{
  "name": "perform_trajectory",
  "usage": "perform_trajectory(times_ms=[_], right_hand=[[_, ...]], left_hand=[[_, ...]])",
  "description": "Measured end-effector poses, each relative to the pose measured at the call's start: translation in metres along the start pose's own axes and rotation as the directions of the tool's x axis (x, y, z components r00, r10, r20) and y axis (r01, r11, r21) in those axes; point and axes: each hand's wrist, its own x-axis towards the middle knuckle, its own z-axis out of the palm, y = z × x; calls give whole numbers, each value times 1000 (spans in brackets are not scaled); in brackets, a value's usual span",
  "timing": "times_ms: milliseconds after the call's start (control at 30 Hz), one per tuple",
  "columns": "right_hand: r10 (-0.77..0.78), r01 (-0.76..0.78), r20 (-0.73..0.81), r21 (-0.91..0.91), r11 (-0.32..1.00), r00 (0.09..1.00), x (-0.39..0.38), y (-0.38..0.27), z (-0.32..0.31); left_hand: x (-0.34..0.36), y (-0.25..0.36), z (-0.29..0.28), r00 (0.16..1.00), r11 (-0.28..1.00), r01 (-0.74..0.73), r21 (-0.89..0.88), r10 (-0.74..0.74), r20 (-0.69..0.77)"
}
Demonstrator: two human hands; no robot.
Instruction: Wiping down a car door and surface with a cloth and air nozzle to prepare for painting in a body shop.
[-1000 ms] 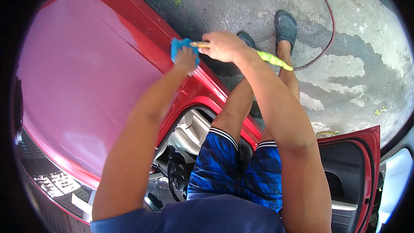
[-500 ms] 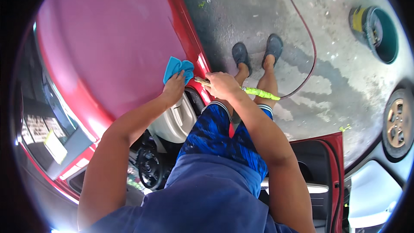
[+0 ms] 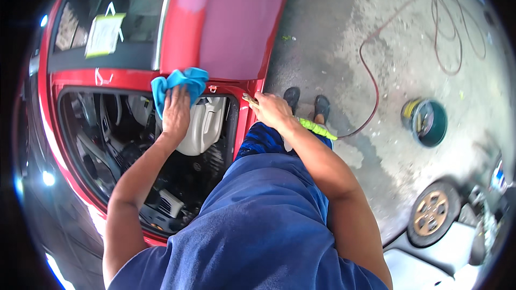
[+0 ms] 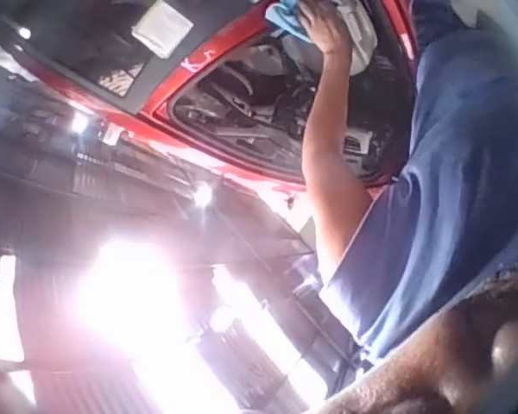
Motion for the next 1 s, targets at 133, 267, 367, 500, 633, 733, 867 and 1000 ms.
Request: perform_trajectory(times_ms=[133, 267, 367, 500, 633, 733, 867, 1000], right_hand=[[-95, 95, 14, -78, 992, 995, 0, -58, -13], [-179, 174, -57, -79, 982, 982, 9, -118, -22], [-242, 233, -106, -88, 969, 965, 26, -153, -33], [-218, 196, -108, -186, 963, 970, 47, -207, -42], [-291, 251, -153, -238, 938, 944, 60, -238, -34], [-330, 274, -201, -263, 925, 922, 63, -238, -27], [-303, 233, -206, -307, 923, 930, 59, -227, -7], [-172, 100, -185, -346, 933, 968, 52, -191, 8]], left_hand=[[-56, 14, 39, 924, 711, 376, -595, -332, 188], [-117, 115, 151, 780, 51, 439, -897, -516, 352], [-153, 198, 154, 568, -447, 470, -761, -507, 648], [-211, 285, 166, 390, -824, 438, -359, -186, 902], [-243, 295, 160, 355, -913, 407, -18, 140, 924], [-249, 304, 186, 392, -915, 404, -2, 172, 904], [-260, 327, 257, 425, -848, 466, -253, -36, 904], [-254, 320, 269, 457, -735, 456, -502, -291, 840]])
